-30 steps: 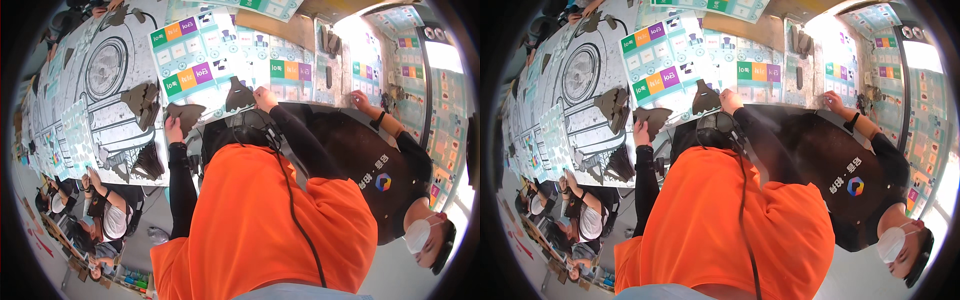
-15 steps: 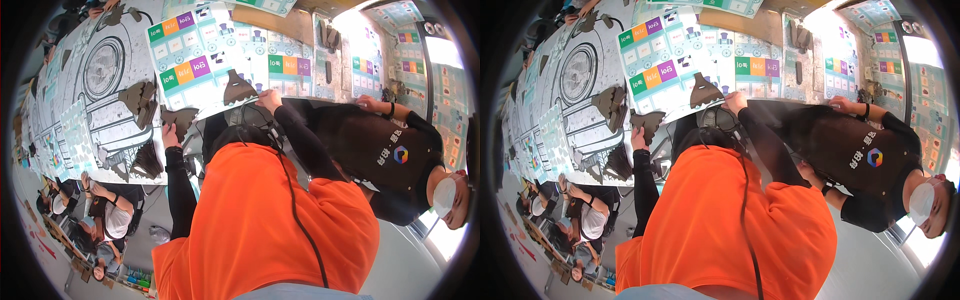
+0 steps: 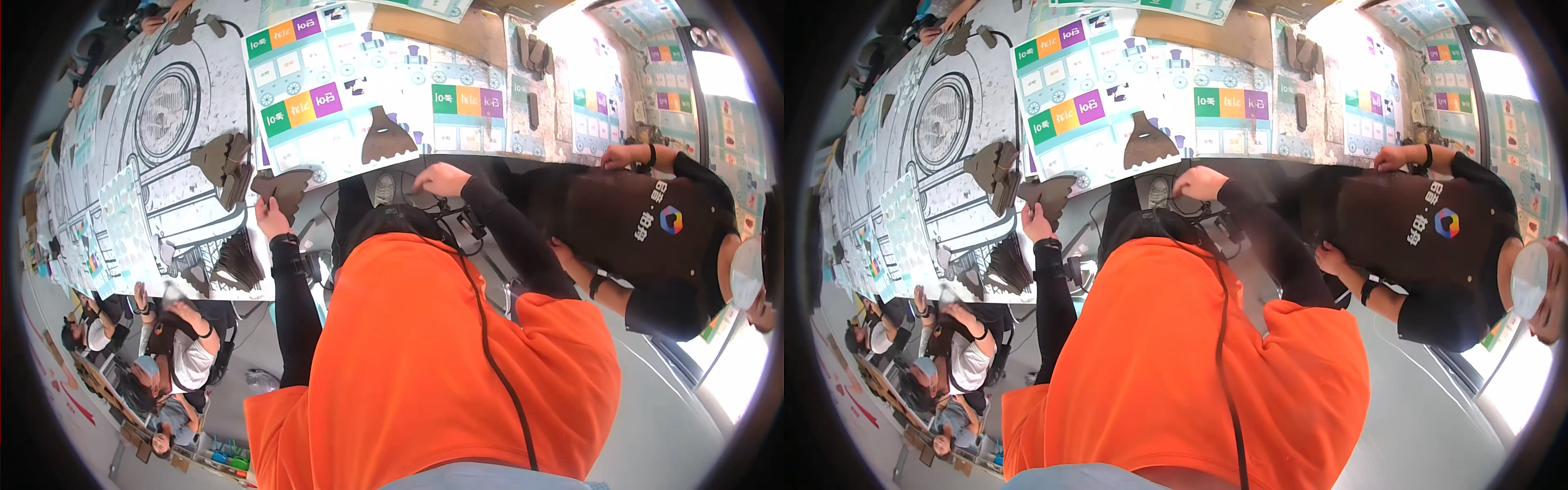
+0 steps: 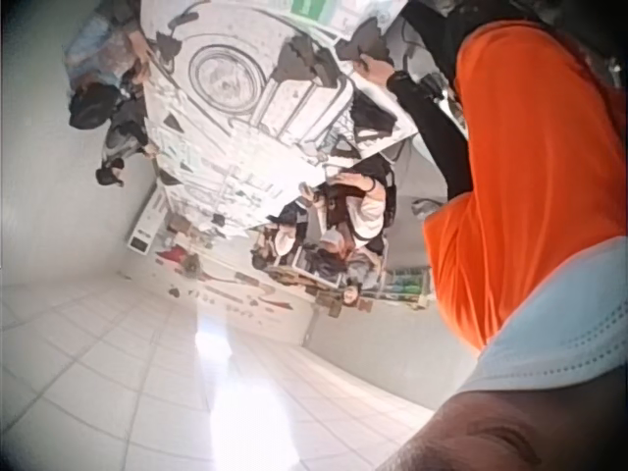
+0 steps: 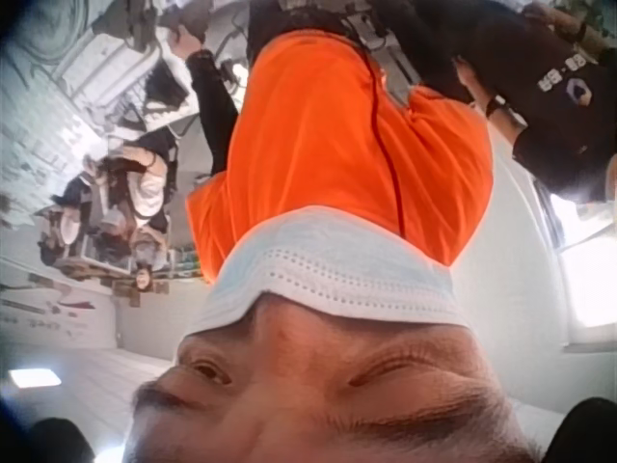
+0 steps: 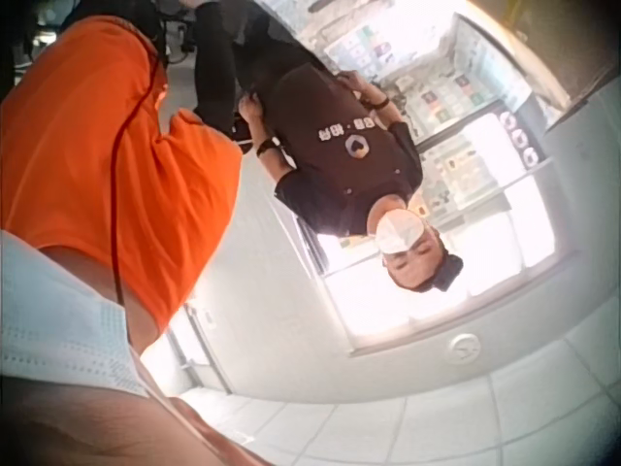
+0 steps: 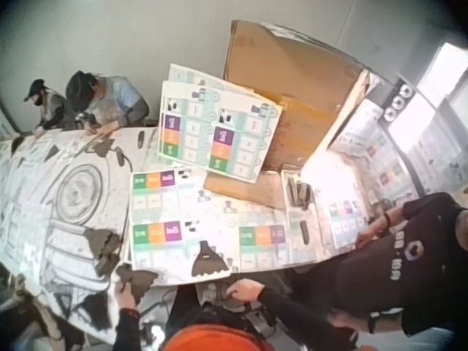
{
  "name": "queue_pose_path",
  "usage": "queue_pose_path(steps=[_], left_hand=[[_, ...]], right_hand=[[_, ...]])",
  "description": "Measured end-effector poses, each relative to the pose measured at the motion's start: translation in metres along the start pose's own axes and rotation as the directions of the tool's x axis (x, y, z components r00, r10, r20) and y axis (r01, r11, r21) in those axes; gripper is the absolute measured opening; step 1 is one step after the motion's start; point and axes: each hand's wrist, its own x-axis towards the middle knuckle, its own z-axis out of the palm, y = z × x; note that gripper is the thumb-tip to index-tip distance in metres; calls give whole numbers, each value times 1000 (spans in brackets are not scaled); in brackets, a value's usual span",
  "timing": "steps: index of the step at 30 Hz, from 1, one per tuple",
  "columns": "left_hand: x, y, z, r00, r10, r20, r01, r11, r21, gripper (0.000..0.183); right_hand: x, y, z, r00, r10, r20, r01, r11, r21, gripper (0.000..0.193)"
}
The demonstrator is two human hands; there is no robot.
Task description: Organizing and stacking precut shoe upper components on a manufacturing table.
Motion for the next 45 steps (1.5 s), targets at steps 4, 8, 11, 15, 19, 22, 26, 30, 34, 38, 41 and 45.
queue_pose_path(steps=[4, 8, 11, 15, 19, 22, 26, 30, 34, 38, 41, 45], left_hand=[[-40, 59, 25, 983, -31, 181, 56, 989, -136, 42], [-69, 86, 67, 873, -27, 487, 135, 973, -189, 37], [-78, 80, 92, 842, -10, 539, 122, 978, -171, 35], [-81, 80, 103, 868, 29, 496, 100, 968, -231, 27], [-71, 53, 92, 863, 127, 490, 78, 923, -376, 16], [-81, 64, 94, 869, 73, 489, 188, 866, -464, 14], [-86, 72, 100, 878, -32, 478, 365, 692, -623, 20], [-85, 84, 109, 886, -56, 461, 380, 659, -649, 20], [-69, 67, 93, 915, -41, 402, 315, 694, -647, 20], [-55, 62, 72, 931, -102, 351, 323, 682, -657, 20], [-50, 50, 45, 942, -143, 302, 315, 685, -657, 21], [-54, 52, 22, 936, -187, 297, 344, 654, -673, 21]], right_hand=[[-11, 17, 4, 982, -40, -183, -3, 973, -229, 25], [2, -64, -18, 955, 114, -272, 48, 850, 524, 31], [22, -96, -9, 994, -5, -109, 88, 629, 772, 37], [34, -98, -8, 999, 31, 37, -48, 545, 837, 35], [42, -91, 0, 992, 81, 92, -113, 322, 940, 29], [55, -80, 4, 991, 117, 63, -99, 334, 937, 25], [78, -85, 5, 988, 137, -76, 18, 384, 923, 22], [98, -99, 4, 981, 156, -113, 46, 376, 926, 23], [124, -109, -33, 914, 121, -388, 76, 887, 456, 17], [178, -87, -65, 858, -289, -425, 137, 926, -351, 18], [207, -98, -79, 920, -390, -42, 318, 805, -501, 18], [249, -113, -74, 912, -340, 232, 411, 721, -559, 19]])
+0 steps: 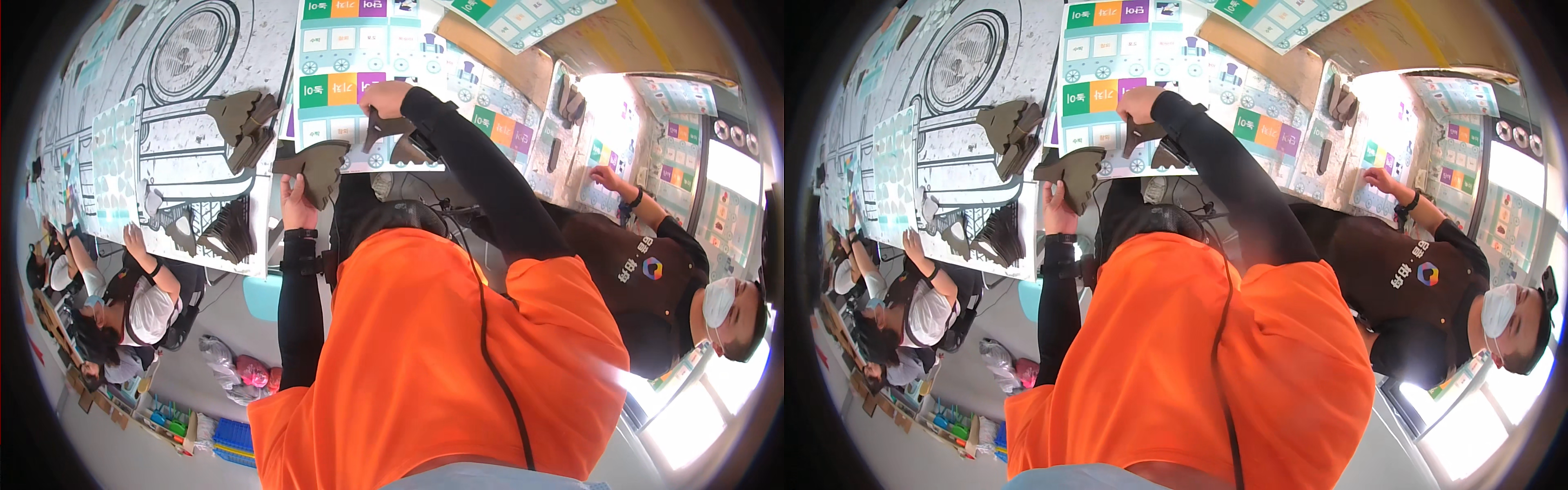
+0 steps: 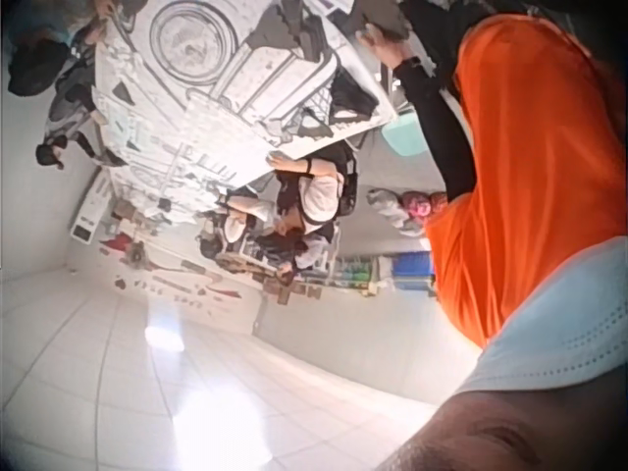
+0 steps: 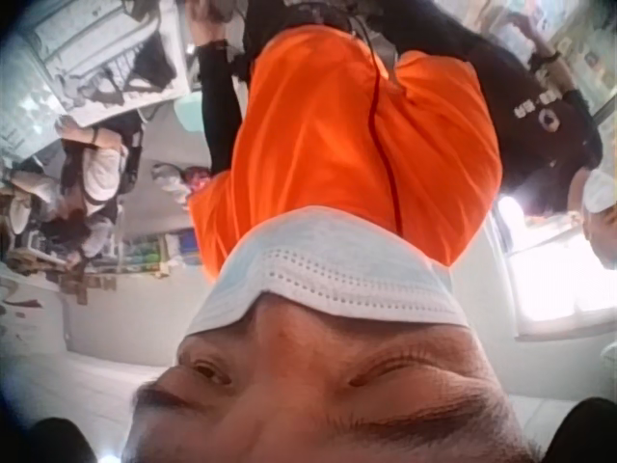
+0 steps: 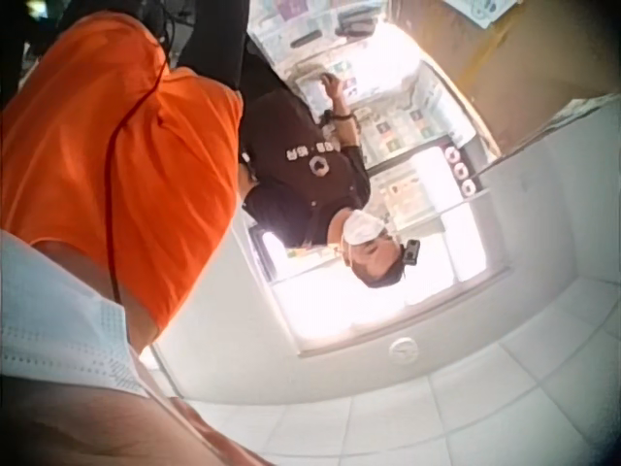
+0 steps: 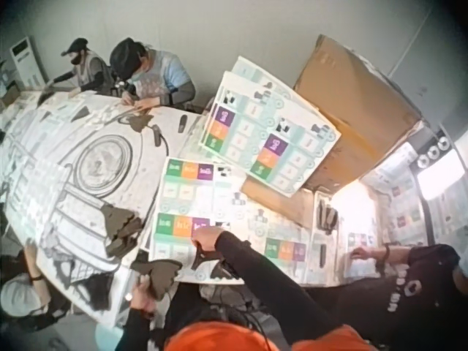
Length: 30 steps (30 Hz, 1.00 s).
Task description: Organizing and stacking precut shoe upper components on a manufacturing table.
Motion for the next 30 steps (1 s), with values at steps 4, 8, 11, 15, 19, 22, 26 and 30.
queue_pose_path(steps=[4, 8, 11, 15, 19, 22, 26, 30], left_hand=[[-1, 14, -1, 995, -34, -93, 35, 999, 2, 19], [0, 19, 1, 998, -8, -69, 11, 999, 36, 21], [10, 14, 0, 999, -5, -37, 8, 998, 68, 25], [27, 3, 7, 1000, 23, 7, -24, 979, 200, 30], [41, -4, 30, 994, 72, 84, -98, 924, 370, 26], [49, -8, 29, 989, 116, 93, -147, 838, 525, 21], [48, -9, 28, 980, 150, 129, -197, 806, 558, 20], [48, -11, 15, 972, 184, 148, -235, 808, 540, 19]], right_hand=[[30, -6, 18, 980, 26, 196, 0, 991, -131, 19], [35, -20, 26, 974, 11, 227, 42, 973, -227, 18], [30, -19, 27, 981, -152, 125, 180, 948, -261, 19], [20, -24, 28, 964, -259, -64, 235, 937, -258, 16], [4, -54, 18, 966, 232, -114, -104, 753, 650, 24], [-13, -70, 34, 928, 296, 228, -331, 368, 869, 36], [-24, -84, 47, 906, 378, 191, -282, 203, 938, 34], [-13, -83, 70, 893, 433, -119, -199, 620, 758, 29]])
